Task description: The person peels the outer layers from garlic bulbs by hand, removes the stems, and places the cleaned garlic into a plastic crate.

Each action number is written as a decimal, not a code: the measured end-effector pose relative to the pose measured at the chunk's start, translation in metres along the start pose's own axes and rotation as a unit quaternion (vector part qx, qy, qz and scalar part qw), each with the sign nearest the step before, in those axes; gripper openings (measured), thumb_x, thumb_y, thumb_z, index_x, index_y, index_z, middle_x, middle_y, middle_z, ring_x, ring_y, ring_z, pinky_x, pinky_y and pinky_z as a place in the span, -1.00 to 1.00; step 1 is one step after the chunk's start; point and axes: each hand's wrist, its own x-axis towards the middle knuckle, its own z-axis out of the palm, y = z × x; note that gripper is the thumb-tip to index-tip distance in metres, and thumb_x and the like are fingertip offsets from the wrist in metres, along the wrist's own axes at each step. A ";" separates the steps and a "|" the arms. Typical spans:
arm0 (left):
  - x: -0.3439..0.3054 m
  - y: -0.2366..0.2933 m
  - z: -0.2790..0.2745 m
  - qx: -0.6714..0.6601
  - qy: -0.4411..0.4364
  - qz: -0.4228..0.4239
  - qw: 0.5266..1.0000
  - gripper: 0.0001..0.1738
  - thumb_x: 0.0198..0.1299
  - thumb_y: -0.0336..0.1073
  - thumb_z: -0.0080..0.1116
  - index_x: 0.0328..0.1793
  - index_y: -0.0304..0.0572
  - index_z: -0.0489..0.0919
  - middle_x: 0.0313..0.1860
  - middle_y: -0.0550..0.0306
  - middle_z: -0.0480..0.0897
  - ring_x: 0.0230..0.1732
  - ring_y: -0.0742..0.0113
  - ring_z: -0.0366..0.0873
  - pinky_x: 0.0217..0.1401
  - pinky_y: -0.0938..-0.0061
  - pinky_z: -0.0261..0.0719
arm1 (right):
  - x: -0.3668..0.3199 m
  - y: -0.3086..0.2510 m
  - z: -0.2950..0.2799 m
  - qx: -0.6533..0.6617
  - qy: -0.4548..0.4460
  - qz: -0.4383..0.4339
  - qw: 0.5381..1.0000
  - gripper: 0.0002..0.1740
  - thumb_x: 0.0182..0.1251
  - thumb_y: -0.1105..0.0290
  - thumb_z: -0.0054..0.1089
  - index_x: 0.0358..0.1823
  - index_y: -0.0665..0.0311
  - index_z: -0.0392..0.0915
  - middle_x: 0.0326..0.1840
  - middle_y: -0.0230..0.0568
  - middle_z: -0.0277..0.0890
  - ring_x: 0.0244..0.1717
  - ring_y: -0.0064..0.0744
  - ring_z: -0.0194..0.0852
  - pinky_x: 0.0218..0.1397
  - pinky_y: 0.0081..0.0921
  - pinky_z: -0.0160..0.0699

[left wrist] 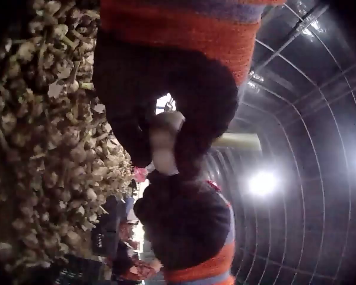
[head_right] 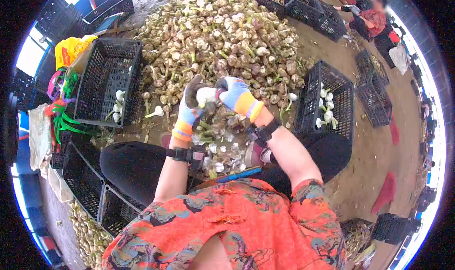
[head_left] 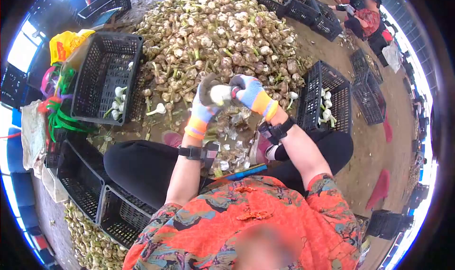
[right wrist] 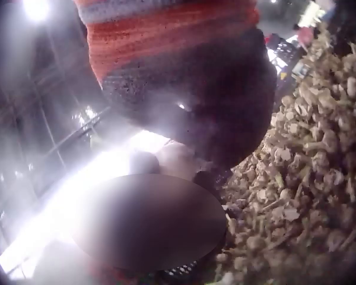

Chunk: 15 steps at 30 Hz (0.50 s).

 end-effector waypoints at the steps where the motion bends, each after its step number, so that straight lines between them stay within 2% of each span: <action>1: 0.002 0.001 -0.005 0.111 0.073 -0.007 0.991 -0.30 -0.07 -0.54 0.20 0.26 -0.26 0.21 -0.01 0.07 0.45 -0.01 0.32 0.42 0.06 0.48 0.47 | 0.001 0.004 0.001 0.041 0.022 -0.002 0.999 -0.80 0.00 0.54 -0.01 -0.31 0.41 0.49 -0.46 -0.20 0.51 -0.48 -0.50 0.39 -0.38 -0.53 0.41; 2: -0.003 0.009 0.003 0.050 0.062 -0.013 0.997 -0.42 0.05 -0.45 0.11 0.24 -0.28 0.22 0.00 0.05 0.45 -0.04 0.29 0.45 0.02 0.44 0.49 | -0.002 -0.001 0.007 0.109 0.024 0.025 0.993 -0.81 0.02 0.57 -0.05 -0.31 0.42 0.48 -0.50 -0.27 0.48 -0.49 -0.60 0.35 -0.42 -0.59 0.39; 3: -0.008 0.015 0.014 -0.011 0.051 -0.019 0.998 -0.51 0.18 -0.37 0.02 0.22 -0.30 0.22 0.01 0.02 0.45 -0.07 0.26 0.47 -0.03 0.41 0.51 | -0.006 -0.008 0.018 0.118 0.031 0.003 0.993 -0.79 0.00 0.56 -0.03 -0.29 0.42 0.48 -0.47 -0.22 0.49 -0.46 -0.56 0.37 -0.38 -0.57 0.40; 5: -0.004 -0.001 0.007 -0.101 0.134 -0.023 0.986 -0.56 0.24 -0.24 -0.04 0.20 -0.27 0.27 -0.02 0.08 0.47 -0.10 0.32 0.48 -0.08 0.45 0.51 | -0.009 0.006 0.045 0.012 0.040 -0.006 0.999 -0.73 -0.06 0.41 0.07 -0.31 0.41 0.49 -0.32 0.06 0.49 -0.24 -0.07 0.47 -0.13 -0.37 0.43; 6: -0.005 -0.028 -0.025 0.315 0.113 0.098 0.937 -0.57 0.22 -0.11 -0.02 0.13 -0.20 0.35 -0.06 0.11 0.49 -0.12 0.35 0.49 -0.10 0.46 0.50 | -0.009 0.007 0.048 -0.111 0.049 -0.027 0.992 -0.66 -0.08 0.36 0.10 -0.23 0.38 0.48 -0.21 0.10 0.46 -0.12 0.02 0.42 -0.04 -0.30 0.40; 7: -0.005 -0.023 -0.023 0.316 0.116 0.095 0.937 -0.57 0.22 -0.11 -0.02 0.13 -0.20 0.35 -0.06 0.11 0.49 -0.12 0.35 0.49 -0.10 0.46 0.50 | -0.007 0.011 0.051 -0.108 0.046 -0.025 0.993 -0.66 -0.08 0.36 0.10 -0.23 0.38 0.48 -0.21 0.10 0.46 -0.12 0.02 0.42 -0.04 -0.30 0.40; 8: -0.005 -0.014 -0.017 0.105 0.151 0.057 0.981 -0.59 0.21 -0.08 -0.02 0.06 -0.19 0.38 -0.09 0.10 0.51 -0.12 0.34 0.49 -0.08 0.43 0.49 | -0.005 0.018 0.052 -0.125 0.064 0.014 0.990 -0.64 -0.08 0.34 0.11 -0.21 0.37 0.47 -0.20 0.10 0.46 -0.11 0.02 0.40 -0.03 -0.29 0.40; 9: -0.004 -0.008 -0.012 -0.112 0.179 0.020 0.977 -0.60 0.20 -0.04 -0.02 0.00 -0.18 0.42 -0.12 0.10 0.52 -0.12 0.32 0.49 -0.05 0.39 0.48 | -0.001 0.026 0.053 -0.144 0.082 0.051 0.985 -0.62 -0.08 0.33 0.12 -0.19 0.37 0.46 -0.18 0.10 0.45 -0.09 0.02 0.39 -0.02 -0.28 0.39; 10: -0.003 -0.008 -0.016 -0.114 0.178 0.035 0.977 -0.62 0.18 0.01 -0.02 -0.13 -0.16 0.45 -0.13 0.03 0.54 -0.08 0.19 0.49 0.03 0.26 0.46 | 0.001 0.035 0.052 -0.171 0.135 0.051 0.975 -0.65 -0.07 0.31 0.11 -0.24 0.36 0.47 -0.19 0.10 0.45 -0.11 0.03 0.40 -0.04 -0.27 0.40; 11: -0.002 -0.002 -0.016 -0.113 0.180 0.036 0.977 -0.62 0.18 0.01 -0.02 -0.13 -0.16 0.45 -0.13 0.03 0.54 -0.08 0.19 0.49 0.03 0.26 0.46 | 0.007 0.052 0.048 -0.165 0.133 0.098 0.972 -0.65 -0.07 0.27 0.12 -0.26 0.36 0.49 -0.24 0.11 0.47 -0.16 0.03 0.43 -0.06 -0.27 0.41; 13: 0.002 0.014 -0.020 -0.302 0.114 0.030 0.946 -0.65 0.17 -0.02 -0.01 -0.19 -0.16 0.46 -0.06 -0.03 0.53 0.02 0.03 0.45 0.15 0.10 0.38 | 0.007 0.085 0.042 -0.124 0.102 0.215 0.963 -0.60 -0.05 0.21 0.11 -0.23 0.37 0.51 -0.22 0.15 0.48 -0.16 0.02 0.45 -0.05 -0.30 0.42; 14: 0.003 0.019 -0.024 -0.322 0.085 0.040 0.942 -0.67 0.15 -0.04 0.00 -0.22 -0.15 0.48 -0.02 -0.06 0.52 0.12 -0.08 0.37 0.23 0.00 0.28 | 0.001 0.093 0.041 -0.190 0.037 0.235 0.953 -0.59 -0.04 0.18 0.11 -0.23 0.36 0.53 -0.21 0.14 0.49 -0.14 0.00 0.46 -0.04 -0.32 0.42; 15: 0.004 0.021 -0.024 -0.322 0.088 0.043 0.942 -0.67 0.15 -0.04 0.00 -0.22 -0.15 0.48 -0.02 -0.06 0.52 0.12 -0.08 0.37 0.23 0.00 0.28 | -0.004 0.100 0.042 -0.255 -0.031 0.251 0.933 -0.58 -0.04 0.16 0.10 -0.24 0.35 0.55 -0.19 0.14 0.49 -0.11 -0.02 0.46 -0.03 -0.33 0.42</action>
